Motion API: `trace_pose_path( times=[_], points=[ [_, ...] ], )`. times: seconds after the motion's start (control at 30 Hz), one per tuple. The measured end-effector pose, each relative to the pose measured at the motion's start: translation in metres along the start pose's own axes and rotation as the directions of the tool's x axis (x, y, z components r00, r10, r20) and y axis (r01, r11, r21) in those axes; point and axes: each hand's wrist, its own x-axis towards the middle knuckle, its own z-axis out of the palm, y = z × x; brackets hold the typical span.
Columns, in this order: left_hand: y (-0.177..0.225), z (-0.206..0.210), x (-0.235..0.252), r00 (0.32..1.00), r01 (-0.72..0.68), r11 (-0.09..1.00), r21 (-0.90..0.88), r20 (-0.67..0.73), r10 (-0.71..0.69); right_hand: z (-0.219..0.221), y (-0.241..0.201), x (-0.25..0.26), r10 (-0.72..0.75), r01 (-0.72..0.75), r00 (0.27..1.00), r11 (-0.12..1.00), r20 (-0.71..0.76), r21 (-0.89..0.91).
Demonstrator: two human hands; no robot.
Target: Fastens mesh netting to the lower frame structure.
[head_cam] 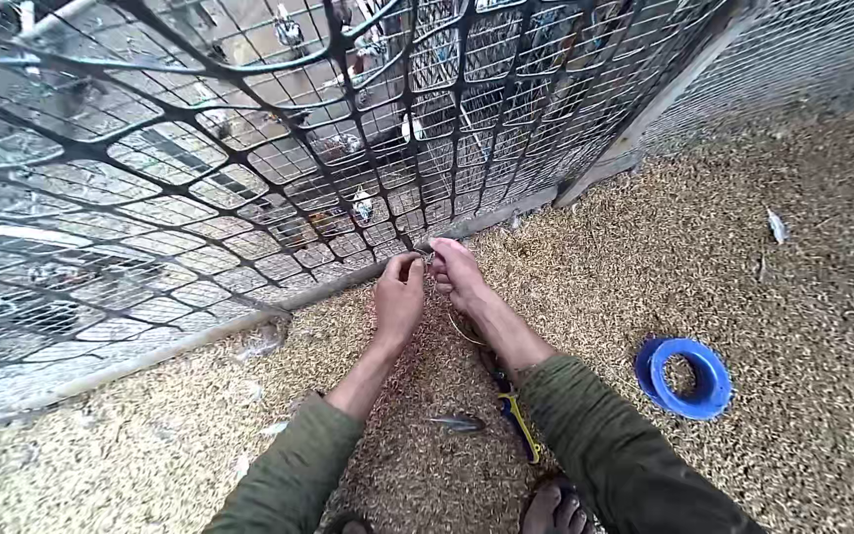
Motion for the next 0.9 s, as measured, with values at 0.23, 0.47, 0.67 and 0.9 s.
trace_pose_path(
  times=[0.23,0.47,0.67,0.9],
  points=[
    [-0.002,0.016,0.010,0.964,0.253,0.897,-0.361,0.014,-0.266,-0.001,0.005,0.011,-0.035,0.024,0.999,0.966,0.038,0.257],
    [-0.007,0.025,0.015,0.956,0.218,0.776,-0.592,-0.029,-0.291,-0.006,0.016,-0.007,-0.276,0.280,0.958,0.862,0.071,-0.423],
    [0.001,0.025,0.013,0.934,0.260,0.648,-0.716,0.017,-0.356,-0.001,-0.007,-0.034,-0.221,0.253,0.964,0.572,0.151,-0.780],
    [0.007,0.016,0.011,0.926,0.328,0.551,-0.767,0.144,-0.350,0.004,-0.003,-0.048,-0.175,0.296,0.954,0.414,0.244,-0.861]
  ],
)
